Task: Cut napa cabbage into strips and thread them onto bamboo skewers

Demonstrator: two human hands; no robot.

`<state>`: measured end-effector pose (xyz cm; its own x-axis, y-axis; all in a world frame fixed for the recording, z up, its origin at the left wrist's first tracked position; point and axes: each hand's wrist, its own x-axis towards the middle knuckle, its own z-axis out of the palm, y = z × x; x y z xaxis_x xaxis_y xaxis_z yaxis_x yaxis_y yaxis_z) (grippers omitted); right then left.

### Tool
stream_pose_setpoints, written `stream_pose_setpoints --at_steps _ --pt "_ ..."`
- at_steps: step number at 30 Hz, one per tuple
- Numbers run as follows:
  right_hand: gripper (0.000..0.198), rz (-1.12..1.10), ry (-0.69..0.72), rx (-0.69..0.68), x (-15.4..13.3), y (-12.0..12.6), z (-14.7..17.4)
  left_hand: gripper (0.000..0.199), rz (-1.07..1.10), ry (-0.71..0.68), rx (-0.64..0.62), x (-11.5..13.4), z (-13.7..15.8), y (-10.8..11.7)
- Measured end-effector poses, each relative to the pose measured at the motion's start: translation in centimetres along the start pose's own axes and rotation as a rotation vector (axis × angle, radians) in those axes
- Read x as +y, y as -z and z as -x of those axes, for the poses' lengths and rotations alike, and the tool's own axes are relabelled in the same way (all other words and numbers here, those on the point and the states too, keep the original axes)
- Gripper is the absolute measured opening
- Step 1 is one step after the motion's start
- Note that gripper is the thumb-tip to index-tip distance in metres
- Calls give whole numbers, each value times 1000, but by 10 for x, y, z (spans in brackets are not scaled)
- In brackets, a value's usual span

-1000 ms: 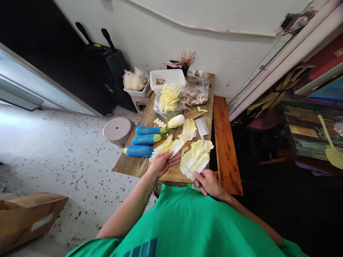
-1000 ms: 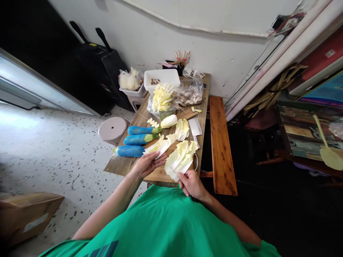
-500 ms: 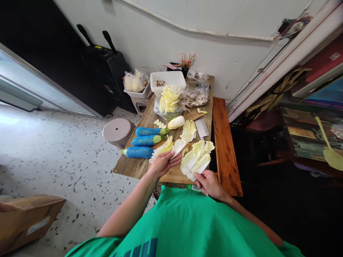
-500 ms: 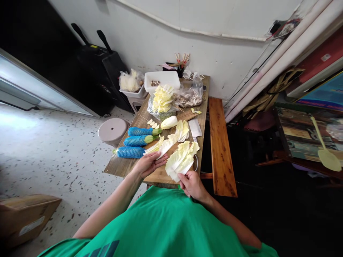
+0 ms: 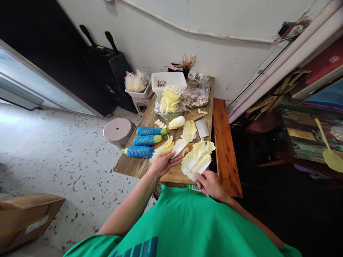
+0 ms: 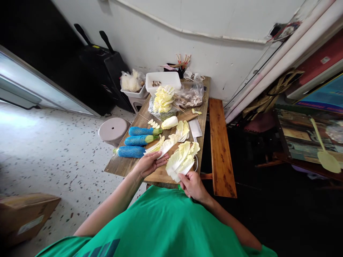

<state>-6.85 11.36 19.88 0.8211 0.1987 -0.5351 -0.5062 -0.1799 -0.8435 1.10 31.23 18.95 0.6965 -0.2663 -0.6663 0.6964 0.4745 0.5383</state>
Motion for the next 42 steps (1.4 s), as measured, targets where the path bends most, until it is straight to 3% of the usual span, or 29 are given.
stream_pose_setpoints --at_steps 35,42 --pt "47 9 20 7 -3 7 16 8 -50 -26 -13 -7 8 -13" --pt "44 -20 6 10 -2 9 15 13 -63 -13 -121 -5 12 -11"
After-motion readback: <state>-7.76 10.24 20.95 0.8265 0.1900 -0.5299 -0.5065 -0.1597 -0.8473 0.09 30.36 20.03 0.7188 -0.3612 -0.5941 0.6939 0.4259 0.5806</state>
